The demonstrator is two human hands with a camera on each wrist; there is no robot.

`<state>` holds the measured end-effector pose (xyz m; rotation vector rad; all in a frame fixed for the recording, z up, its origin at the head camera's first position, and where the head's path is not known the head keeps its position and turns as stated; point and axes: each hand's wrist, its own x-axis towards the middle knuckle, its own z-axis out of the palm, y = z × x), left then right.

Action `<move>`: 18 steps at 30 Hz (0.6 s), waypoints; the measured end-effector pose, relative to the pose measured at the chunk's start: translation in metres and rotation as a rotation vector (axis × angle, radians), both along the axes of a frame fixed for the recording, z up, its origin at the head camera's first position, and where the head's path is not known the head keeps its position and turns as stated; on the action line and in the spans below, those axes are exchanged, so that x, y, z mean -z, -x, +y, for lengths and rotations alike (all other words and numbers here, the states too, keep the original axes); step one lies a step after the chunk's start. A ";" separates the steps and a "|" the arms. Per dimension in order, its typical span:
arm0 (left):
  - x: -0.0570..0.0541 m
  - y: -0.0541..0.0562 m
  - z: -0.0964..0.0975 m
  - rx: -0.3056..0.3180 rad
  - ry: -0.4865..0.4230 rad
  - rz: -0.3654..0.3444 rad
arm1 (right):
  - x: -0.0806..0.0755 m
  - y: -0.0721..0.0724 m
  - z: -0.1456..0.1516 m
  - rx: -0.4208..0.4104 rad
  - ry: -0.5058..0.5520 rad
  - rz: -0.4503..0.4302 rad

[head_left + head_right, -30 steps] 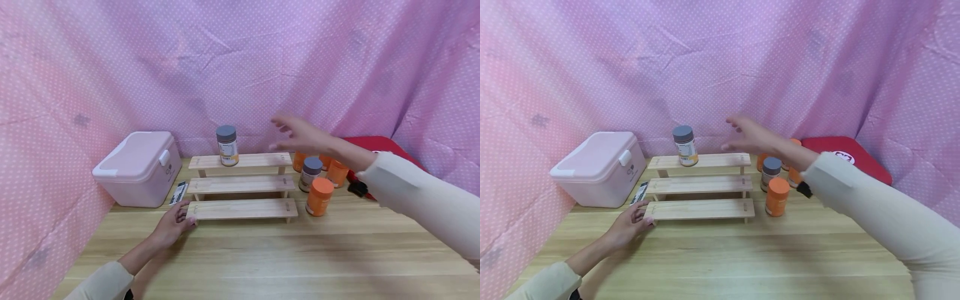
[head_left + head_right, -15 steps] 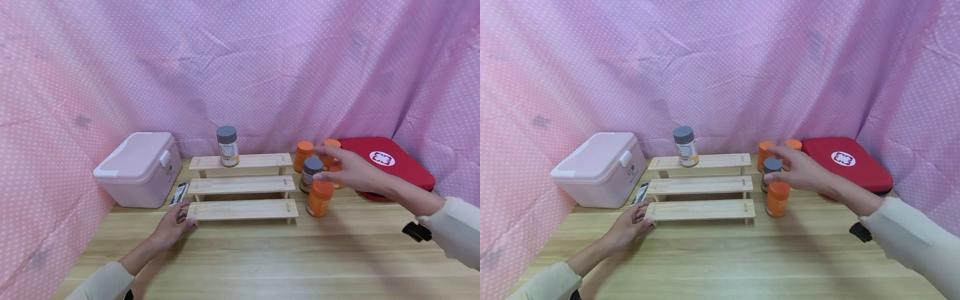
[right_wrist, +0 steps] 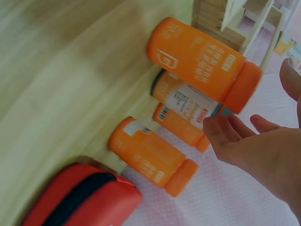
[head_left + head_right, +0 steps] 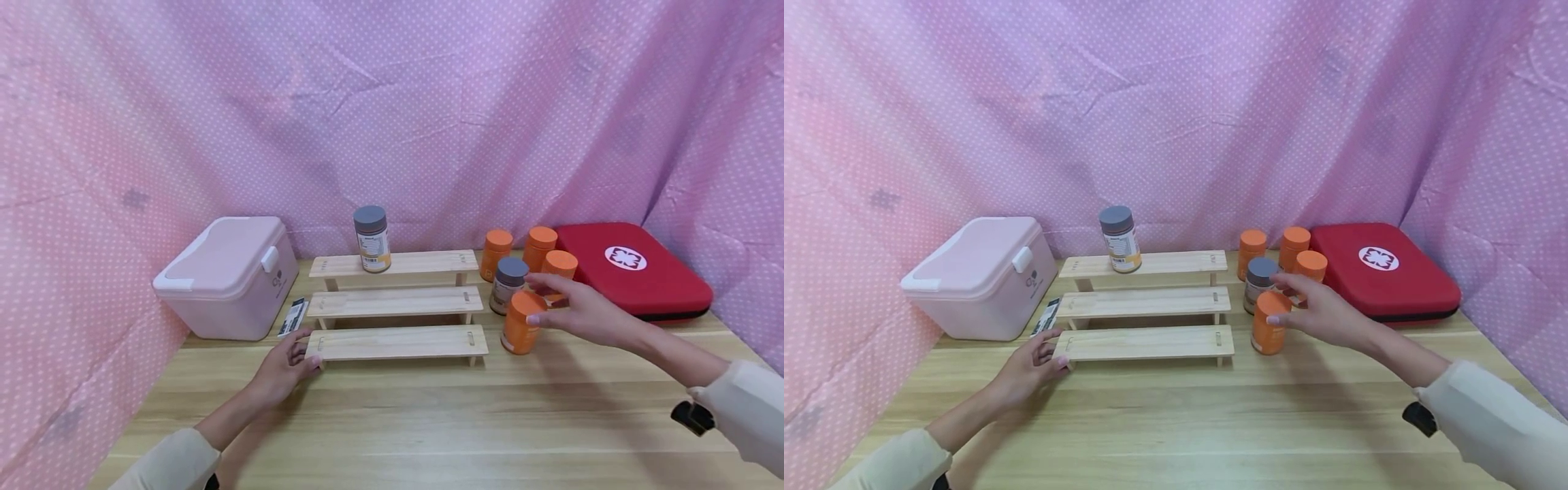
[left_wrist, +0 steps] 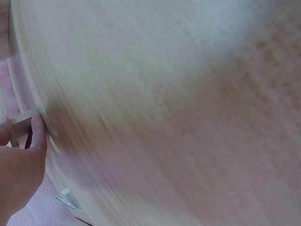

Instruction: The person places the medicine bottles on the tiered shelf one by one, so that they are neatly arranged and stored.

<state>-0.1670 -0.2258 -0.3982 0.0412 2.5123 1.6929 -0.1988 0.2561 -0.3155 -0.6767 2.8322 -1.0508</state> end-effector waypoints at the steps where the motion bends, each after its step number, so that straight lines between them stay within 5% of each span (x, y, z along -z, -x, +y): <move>1: 0.000 0.000 0.000 0.001 0.002 -0.001 | 0.003 0.001 0.000 -0.002 0.003 -0.003; 18: 0.003 0.002 -0.002 0.001 0.005 -0.006 | 0.026 0.010 0.005 -0.015 0.066 -0.057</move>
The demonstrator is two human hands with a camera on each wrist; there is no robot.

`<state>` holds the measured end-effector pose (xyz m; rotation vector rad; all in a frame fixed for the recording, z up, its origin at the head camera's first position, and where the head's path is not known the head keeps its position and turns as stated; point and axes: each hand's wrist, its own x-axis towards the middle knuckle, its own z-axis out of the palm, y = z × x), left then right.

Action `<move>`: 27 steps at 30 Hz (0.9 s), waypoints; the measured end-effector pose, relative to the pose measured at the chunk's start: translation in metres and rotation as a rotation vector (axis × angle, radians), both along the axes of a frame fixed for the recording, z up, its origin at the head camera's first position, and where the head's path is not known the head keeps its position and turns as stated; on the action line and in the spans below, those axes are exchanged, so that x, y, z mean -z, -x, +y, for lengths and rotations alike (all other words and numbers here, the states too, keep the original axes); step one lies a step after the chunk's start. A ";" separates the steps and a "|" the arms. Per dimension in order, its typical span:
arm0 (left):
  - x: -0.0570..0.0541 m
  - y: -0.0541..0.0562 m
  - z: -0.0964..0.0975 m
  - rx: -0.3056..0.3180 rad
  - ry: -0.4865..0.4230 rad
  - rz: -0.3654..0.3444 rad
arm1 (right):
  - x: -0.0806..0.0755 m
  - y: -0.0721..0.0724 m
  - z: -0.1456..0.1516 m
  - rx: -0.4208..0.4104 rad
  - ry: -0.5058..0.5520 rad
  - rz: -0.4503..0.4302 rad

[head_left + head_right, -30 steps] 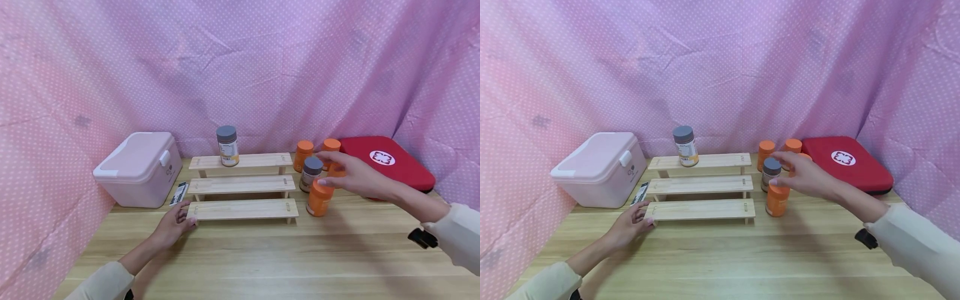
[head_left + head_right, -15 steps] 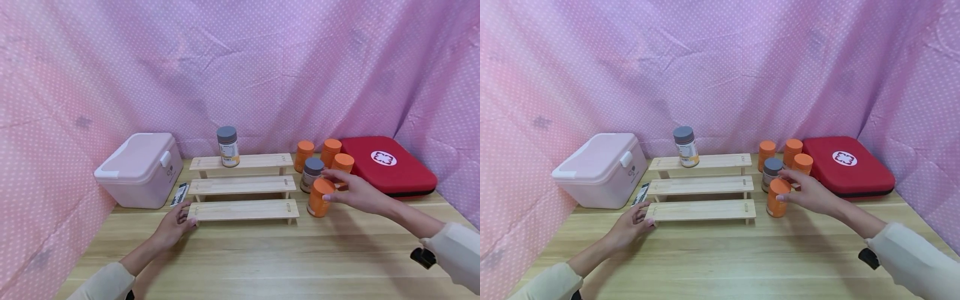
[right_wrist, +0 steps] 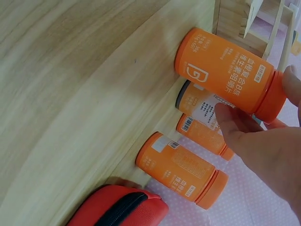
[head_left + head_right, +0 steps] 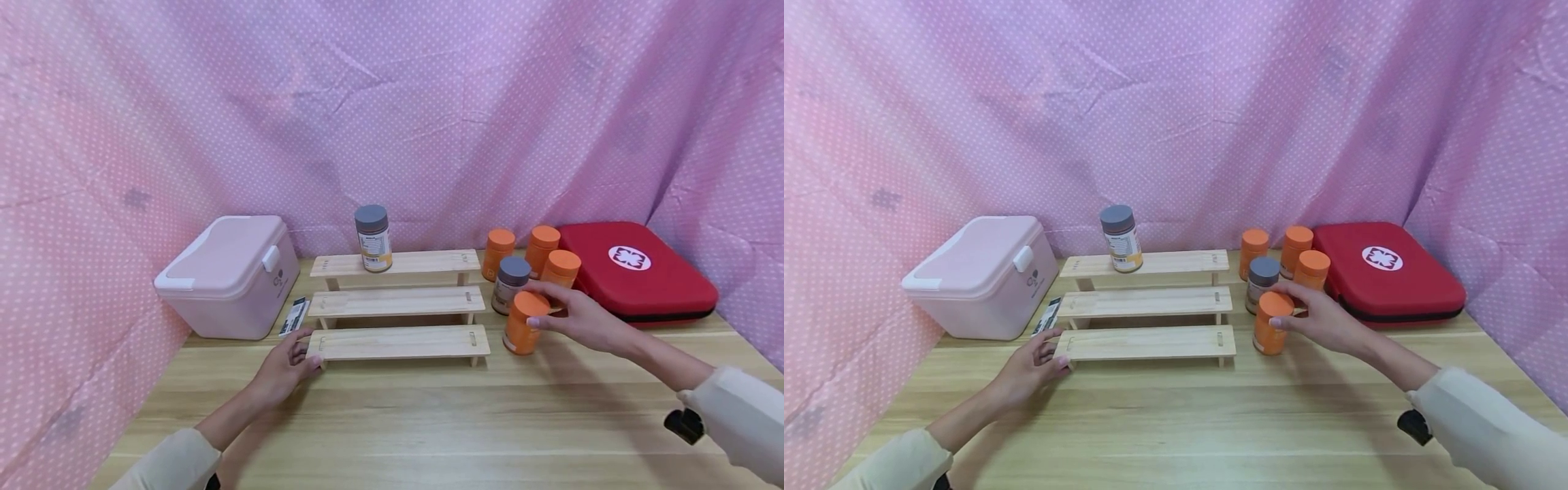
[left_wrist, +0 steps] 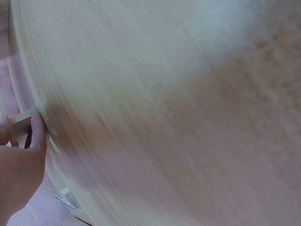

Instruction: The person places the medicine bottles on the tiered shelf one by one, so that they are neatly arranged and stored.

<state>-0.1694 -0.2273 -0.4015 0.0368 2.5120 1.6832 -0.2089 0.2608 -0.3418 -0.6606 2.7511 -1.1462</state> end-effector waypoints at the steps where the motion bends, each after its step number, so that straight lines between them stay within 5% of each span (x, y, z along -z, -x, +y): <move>1: 0.000 0.000 0.000 -0.004 0.001 -0.004 | 0.001 0.000 0.000 -0.003 0.003 -0.008; 11: -0.001 -0.002 0.002 -0.004 -0.023 -0.011 | -0.001 -0.001 0.000 -0.021 0.032 -0.042; 27: -0.002 -0.001 0.003 -0.021 0.009 -0.012 | 0.002 0.000 -0.001 -0.032 0.018 0.027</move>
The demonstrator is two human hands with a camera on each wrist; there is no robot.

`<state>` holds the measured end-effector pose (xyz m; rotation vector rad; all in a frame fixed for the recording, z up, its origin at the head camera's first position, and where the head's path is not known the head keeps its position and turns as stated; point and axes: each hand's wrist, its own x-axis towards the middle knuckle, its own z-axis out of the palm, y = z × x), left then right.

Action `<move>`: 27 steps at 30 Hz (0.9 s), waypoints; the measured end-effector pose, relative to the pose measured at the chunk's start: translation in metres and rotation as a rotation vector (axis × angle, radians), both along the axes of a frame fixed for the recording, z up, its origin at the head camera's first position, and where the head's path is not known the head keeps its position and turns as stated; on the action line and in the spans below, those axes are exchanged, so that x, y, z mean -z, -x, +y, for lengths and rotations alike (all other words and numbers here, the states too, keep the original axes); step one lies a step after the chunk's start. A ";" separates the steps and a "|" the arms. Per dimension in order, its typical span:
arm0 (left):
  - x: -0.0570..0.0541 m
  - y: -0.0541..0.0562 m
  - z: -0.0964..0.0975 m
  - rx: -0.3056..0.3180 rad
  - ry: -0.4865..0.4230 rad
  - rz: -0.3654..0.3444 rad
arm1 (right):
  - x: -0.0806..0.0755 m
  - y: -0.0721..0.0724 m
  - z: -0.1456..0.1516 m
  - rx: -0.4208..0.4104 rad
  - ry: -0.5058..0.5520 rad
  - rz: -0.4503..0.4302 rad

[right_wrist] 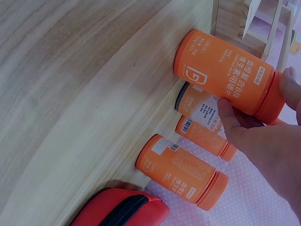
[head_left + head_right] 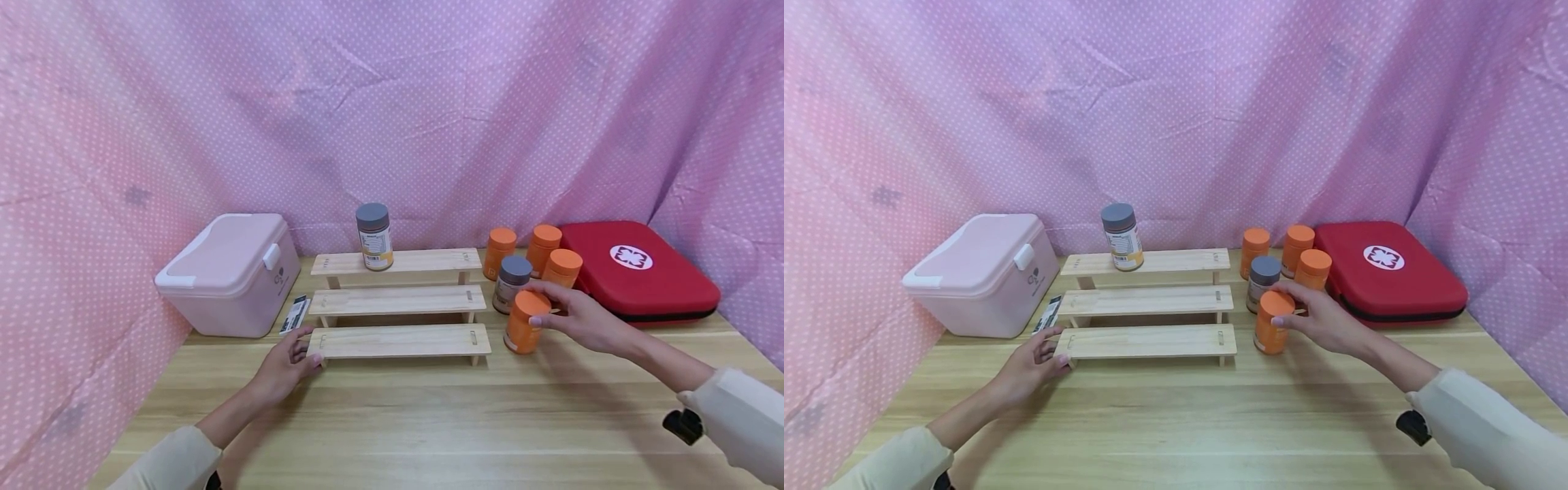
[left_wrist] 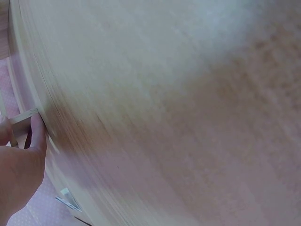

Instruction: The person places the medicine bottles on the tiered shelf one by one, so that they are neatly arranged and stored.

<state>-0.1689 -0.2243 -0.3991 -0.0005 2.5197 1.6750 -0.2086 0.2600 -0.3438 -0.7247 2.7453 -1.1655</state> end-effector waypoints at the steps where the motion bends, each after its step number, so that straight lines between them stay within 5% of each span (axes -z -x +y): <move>1: 0.000 0.000 0.000 -0.003 -0.002 -0.002 | 0.000 0.000 0.000 0.001 -0.001 0.007; 9: -0.001 -0.001 0.000 0.001 -0.032 -0.006 | -0.003 -0.004 0.001 -0.005 -0.004 0.014; 27: -0.003 -0.002 0.002 0.003 -0.035 -0.009 | -0.042 -0.028 0.000 -0.066 0.050 0.083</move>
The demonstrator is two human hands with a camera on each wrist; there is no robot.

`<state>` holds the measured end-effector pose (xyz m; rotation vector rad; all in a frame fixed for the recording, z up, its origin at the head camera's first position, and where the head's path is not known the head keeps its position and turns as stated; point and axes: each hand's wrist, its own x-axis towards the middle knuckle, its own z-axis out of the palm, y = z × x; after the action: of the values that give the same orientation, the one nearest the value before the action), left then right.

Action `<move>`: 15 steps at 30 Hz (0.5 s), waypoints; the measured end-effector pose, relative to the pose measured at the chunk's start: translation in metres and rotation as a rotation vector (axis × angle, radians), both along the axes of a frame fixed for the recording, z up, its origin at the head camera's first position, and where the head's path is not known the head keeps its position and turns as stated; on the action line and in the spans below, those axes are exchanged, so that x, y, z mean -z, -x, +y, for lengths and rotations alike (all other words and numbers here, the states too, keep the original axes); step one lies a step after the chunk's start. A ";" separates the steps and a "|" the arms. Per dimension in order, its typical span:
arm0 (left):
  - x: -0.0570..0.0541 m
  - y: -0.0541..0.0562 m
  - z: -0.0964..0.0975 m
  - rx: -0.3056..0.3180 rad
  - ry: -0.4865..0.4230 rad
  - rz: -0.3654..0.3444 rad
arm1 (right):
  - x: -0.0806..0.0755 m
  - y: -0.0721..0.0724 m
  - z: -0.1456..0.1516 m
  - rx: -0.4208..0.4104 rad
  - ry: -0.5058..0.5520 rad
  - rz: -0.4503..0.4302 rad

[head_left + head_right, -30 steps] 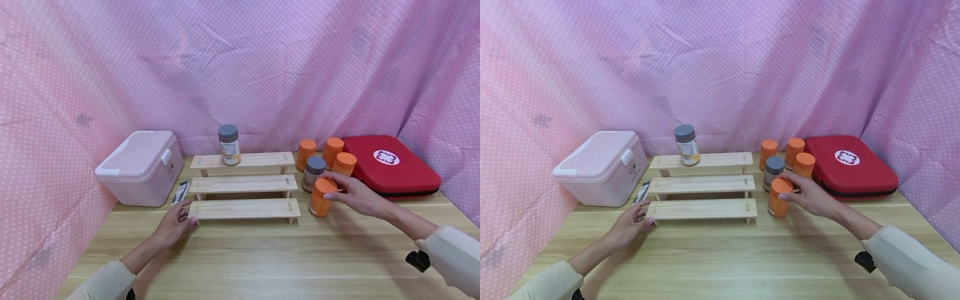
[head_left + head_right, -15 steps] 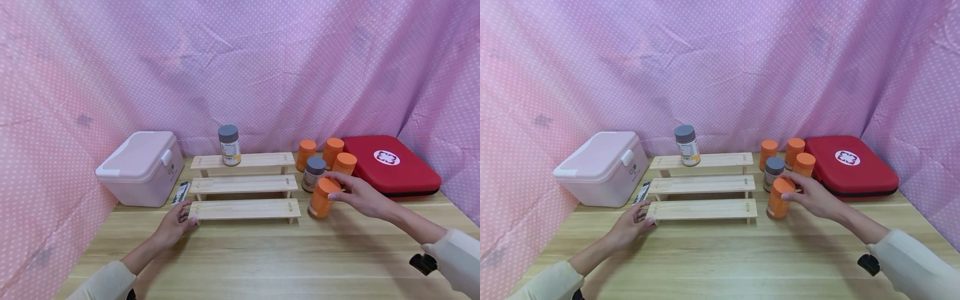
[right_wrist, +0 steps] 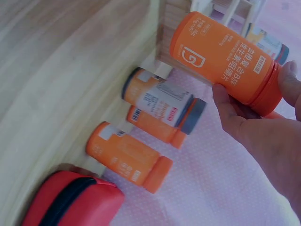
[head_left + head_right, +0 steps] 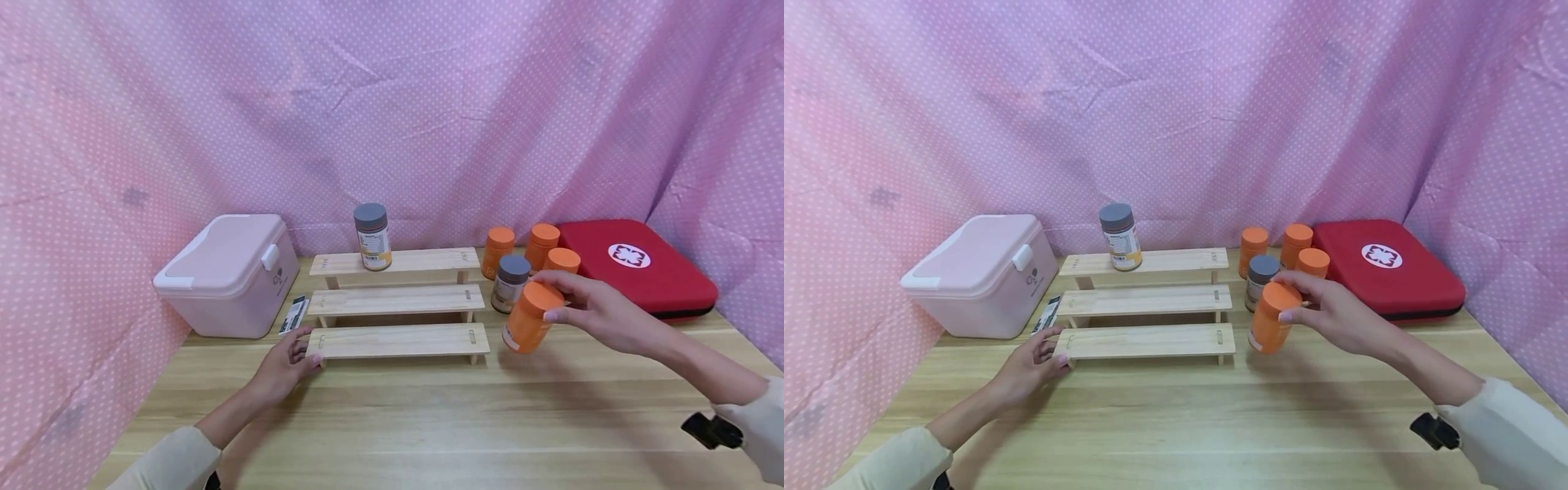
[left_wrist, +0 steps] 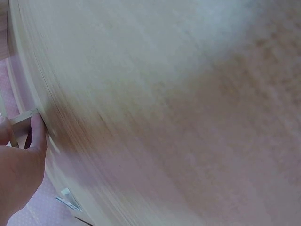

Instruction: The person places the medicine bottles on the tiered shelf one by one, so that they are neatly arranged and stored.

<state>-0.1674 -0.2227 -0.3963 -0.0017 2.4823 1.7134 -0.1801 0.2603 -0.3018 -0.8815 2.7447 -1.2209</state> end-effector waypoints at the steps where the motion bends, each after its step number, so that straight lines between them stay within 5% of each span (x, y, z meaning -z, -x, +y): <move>1: 0.000 0.000 0.000 0.001 -0.002 -0.001 | -0.003 0.000 0.000 -0.010 0.002 0.010; 15: 0.001 0.000 0.000 -0.008 -0.003 0.004 | -0.043 0.011 -0.021 -0.077 0.067 0.124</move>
<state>-0.1671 -0.2229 -0.3970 -0.0078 2.4856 1.7216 -0.1913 0.2394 -0.2589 -1.0944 2.7477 -1.2944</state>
